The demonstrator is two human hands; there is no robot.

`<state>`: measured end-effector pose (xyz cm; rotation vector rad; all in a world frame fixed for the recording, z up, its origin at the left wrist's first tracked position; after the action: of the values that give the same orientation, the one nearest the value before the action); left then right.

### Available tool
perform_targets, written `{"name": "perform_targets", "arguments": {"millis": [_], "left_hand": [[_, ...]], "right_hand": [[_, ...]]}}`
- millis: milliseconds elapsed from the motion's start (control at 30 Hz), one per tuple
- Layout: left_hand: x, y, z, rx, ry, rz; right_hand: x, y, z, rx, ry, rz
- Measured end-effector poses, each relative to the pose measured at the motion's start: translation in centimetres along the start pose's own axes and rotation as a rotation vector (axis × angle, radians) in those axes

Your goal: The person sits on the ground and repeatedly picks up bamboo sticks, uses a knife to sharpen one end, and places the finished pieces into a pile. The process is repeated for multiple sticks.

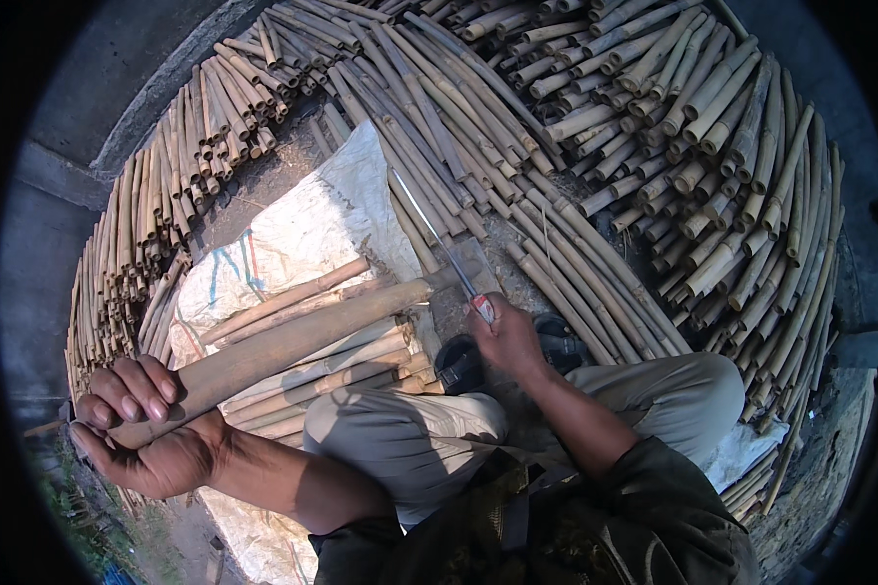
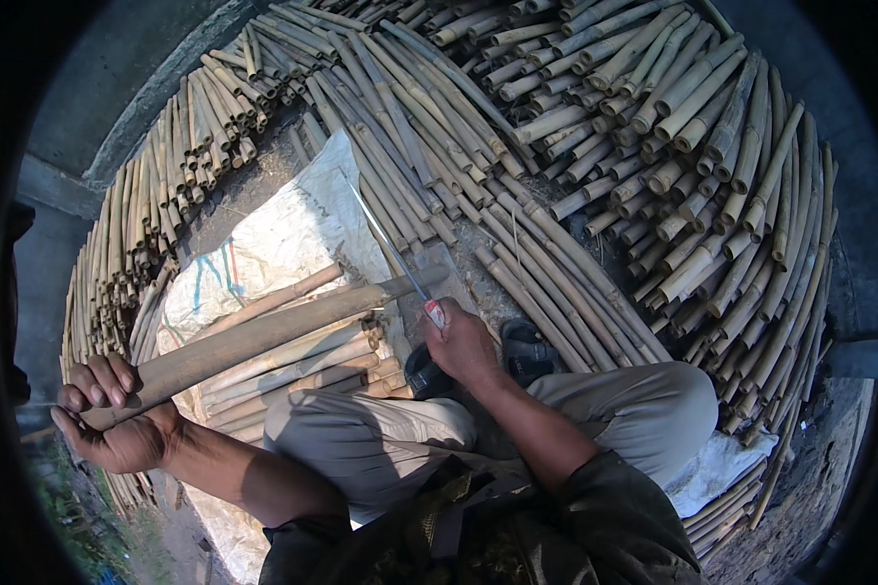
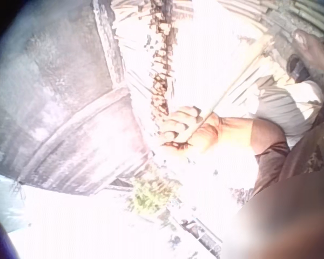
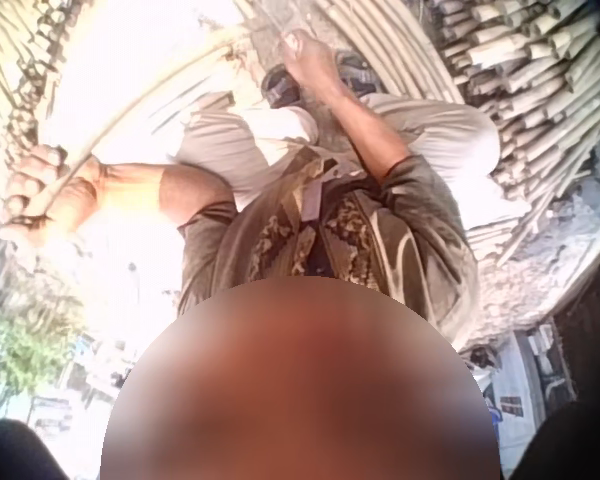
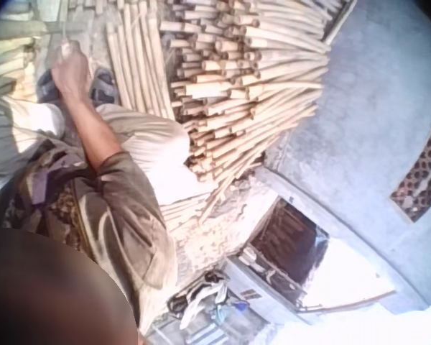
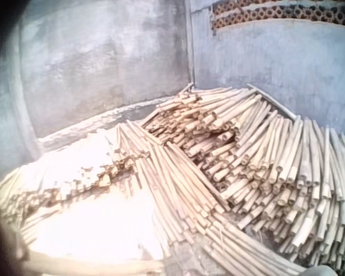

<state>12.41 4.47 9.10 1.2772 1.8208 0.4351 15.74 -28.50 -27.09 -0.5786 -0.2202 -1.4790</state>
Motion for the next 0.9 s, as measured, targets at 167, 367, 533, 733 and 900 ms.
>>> {"name": "perform_targets", "arguments": {"millis": [167, 367, 533, 733, 900], "left_hand": [[0.1, -0.2, -0.6, -0.03, -0.031, 0.041], [-1.5, -0.8, -0.5, -0.018, -0.094, 0.154], [-1.0, -0.3, -0.5, -0.033, -0.097, 0.055], [-0.8, -0.7, -0.5, -0.04, -0.134, 0.032], [-1.3, -0.4, -0.1, 0.012, -0.206, 0.021]], "right_hand": [[-1.0, 0.2, 4.0, 0.105, -0.052, 0.03], [-1.6, -0.1, 1.7, -0.09, 0.038, 0.101], [-1.7, 0.2, 3.2, 0.053, -0.053, 0.112], [-0.2, 0.1, 2.1, -0.02, 0.021, 0.017], [-1.0, 0.4, 2.6, 0.035, -0.059, 0.091]]}}
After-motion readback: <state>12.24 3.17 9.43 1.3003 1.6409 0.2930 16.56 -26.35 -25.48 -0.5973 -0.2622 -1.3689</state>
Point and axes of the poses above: each hand's wrist, its own y-axis towards the middle knuckle, its own x-axis out of the back of the hand, z = x × y, the point moved 9 cm from there along y, towards the middle knuckle, and after that the axes turned 4 degrees about -y, right-handed, at the moved point
